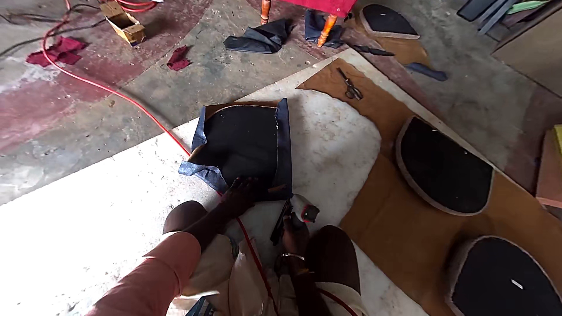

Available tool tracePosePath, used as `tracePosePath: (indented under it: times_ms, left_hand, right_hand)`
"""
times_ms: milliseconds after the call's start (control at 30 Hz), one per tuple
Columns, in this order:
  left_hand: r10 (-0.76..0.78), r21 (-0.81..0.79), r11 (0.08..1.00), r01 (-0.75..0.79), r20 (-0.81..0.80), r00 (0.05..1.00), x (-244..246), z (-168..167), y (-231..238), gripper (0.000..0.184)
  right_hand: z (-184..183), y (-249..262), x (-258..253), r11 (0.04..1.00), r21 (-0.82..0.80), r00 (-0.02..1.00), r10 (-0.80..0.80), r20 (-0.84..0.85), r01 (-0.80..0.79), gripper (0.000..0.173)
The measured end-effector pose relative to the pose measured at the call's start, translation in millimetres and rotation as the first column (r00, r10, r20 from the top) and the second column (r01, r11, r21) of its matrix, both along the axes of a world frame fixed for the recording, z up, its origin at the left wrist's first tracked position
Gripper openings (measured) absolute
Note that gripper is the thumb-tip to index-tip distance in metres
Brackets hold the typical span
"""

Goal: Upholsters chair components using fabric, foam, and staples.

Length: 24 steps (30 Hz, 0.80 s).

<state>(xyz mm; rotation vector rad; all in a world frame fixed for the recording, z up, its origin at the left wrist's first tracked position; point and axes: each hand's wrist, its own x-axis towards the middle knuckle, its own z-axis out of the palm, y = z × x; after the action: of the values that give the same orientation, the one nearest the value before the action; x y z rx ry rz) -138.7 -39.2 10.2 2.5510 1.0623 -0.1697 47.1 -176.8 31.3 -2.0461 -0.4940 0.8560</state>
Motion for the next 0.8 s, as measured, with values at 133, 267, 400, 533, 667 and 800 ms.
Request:
tracePosePath:
  times_ms: [133,267,400,533,667,800]
  left_hand:
    - [0.105,-0.007,0.994,-0.105,0.088,0.991,9,3,8,0.032]
    - [0.226,-0.055,0.974,-0.221,0.122,0.966,29,2,15,0.039]
    - [0.252,-0.041,0.968,-0.249,0.114,0.961,32,-1,19,0.038]
    - [0.286,-0.062,0.958,-0.281,0.098,0.953,34,-1,21,0.034]
    - [0.317,-0.094,0.946,-0.31,0.072,0.946,37,-2,24,0.035]
    - [0.288,-0.061,0.957,-0.284,0.089,0.953,36,-5,26,0.034]
  right_hand:
    - [-10,0,-12,0.992,-0.05,0.98,0.122,0.158,-0.115,0.034]
    - [-12,-1,-11,0.983,-0.029,0.954,0.184,0.238,-0.182,0.031]
    - [-2,14,-11,0.976,-0.13,0.929,0.205,0.307,-0.173,0.033]
    - [4,32,-9,0.944,-0.277,0.92,0.26,0.291,-0.18,0.036]
    - [-1,38,-9,0.927,-0.305,0.905,0.309,0.291,-0.218,0.034]
    - [2,30,-15,0.927,-0.275,0.902,0.331,0.276,-0.256,0.03]
